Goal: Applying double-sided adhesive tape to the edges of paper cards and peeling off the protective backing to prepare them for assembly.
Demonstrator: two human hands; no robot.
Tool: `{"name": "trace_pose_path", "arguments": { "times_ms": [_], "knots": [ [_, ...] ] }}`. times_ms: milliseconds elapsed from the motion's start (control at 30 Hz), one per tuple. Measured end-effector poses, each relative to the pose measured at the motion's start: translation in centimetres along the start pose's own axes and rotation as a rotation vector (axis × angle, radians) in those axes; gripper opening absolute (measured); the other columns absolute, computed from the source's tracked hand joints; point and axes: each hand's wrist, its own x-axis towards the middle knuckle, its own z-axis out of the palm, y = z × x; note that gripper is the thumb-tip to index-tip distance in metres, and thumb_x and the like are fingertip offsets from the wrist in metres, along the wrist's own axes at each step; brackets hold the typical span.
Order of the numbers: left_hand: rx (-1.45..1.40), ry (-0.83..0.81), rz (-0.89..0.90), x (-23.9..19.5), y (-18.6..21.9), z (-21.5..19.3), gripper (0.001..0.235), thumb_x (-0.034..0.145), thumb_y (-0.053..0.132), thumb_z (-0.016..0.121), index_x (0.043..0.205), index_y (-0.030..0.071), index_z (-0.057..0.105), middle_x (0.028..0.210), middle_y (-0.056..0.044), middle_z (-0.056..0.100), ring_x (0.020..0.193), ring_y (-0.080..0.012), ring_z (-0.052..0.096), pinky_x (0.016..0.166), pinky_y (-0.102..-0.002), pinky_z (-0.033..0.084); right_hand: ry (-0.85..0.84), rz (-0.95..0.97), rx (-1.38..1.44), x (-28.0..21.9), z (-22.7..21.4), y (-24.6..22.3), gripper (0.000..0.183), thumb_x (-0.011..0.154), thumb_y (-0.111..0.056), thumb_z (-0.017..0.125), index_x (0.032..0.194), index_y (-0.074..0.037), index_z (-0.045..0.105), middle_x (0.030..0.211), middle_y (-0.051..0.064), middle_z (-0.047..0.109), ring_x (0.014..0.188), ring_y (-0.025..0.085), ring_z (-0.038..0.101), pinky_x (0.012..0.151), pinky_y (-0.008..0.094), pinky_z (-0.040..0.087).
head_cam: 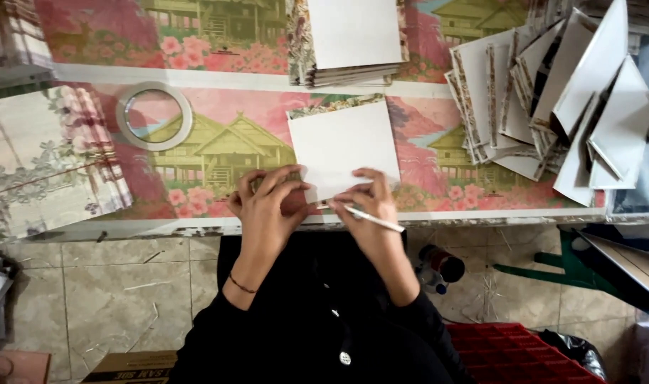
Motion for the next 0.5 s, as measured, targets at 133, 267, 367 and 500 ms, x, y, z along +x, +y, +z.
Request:
{"name": "trace_pose_path", "arguments": {
  "times_ms": [133, 267, 367, 500],
  "knots": [
    [0.066, -0.014, 0.009, 0.0, -0.3, 0.4, 0.040, 0.080, 0.057, 0.089, 0.115, 0.043, 0.077, 0.139, 0.021, 0.062, 0.141, -0.0261, 0.037, 0.110, -0.072, 0.030, 0.100, 0.155, 0.183, 0.4, -4.2, 3.8, 0.046, 0.077, -0.010, 0.100, 0.114, -0.002, 0.073, 0.135, 0.013, 0.060, 0.093, 0.026, 0.076, 0.091, 0.036, 0.066],
    [0.078, 0.063, 0.068, -0.3, 0.3, 0.1, 0.038, 0.080, 0.050, 0.092, 0.114, 0.039, 0.077, 0.136, 0.019, 0.064, 0.136, -0.0268, 0.039, 0.106, -0.067, 0.030, 0.167, 0.084, -0.155, 0.7, -8.5, 4.5, 0.023, 0.078, -0.019, 0.101, 0.088, -0.005, 0.085, 0.133, 0.015, 0.062, 0.103, 0.036, 0.075, 0.098, 0.044, 0.062],
    [0.054, 0.084, 0.074, -0.3, 0.6, -0.1, 0.035, 0.083, 0.046, 0.093, 0.113, 0.036, 0.078, 0.136, 0.018, 0.065, 0.135, -0.0285, 0.040, 0.104, -0.067, 0.031, 0.192, 0.082, -0.172, 0.5, -8.5, 5.5, 0.023, 0.080, -0.017, 0.100, 0.087, -0.002, 0.084, 0.129, 0.015, 0.063, 0.102, 0.036, 0.075, 0.094, 0.043, 0.064],
    [0.040, 0.083, 0.096, -0.4, 0.8, -0.4, 0.035, 0.084, 0.042, 0.094, 0.113, 0.031, 0.078, 0.137, 0.016, 0.066, 0.134, -0.0311, 0.040, 0.102, -0.069, 0.031, 0.208, 0.078, -0.170, 0.4, -7.9, 6.7, 0.020, 0.079, -0.016, 0.100, 0.089, -0.006, 0.086, 0.133, 0.013, 0.062, 0.102, 0.033, 0.075, 0.091, 0.042, 0.065]
  ]
}}
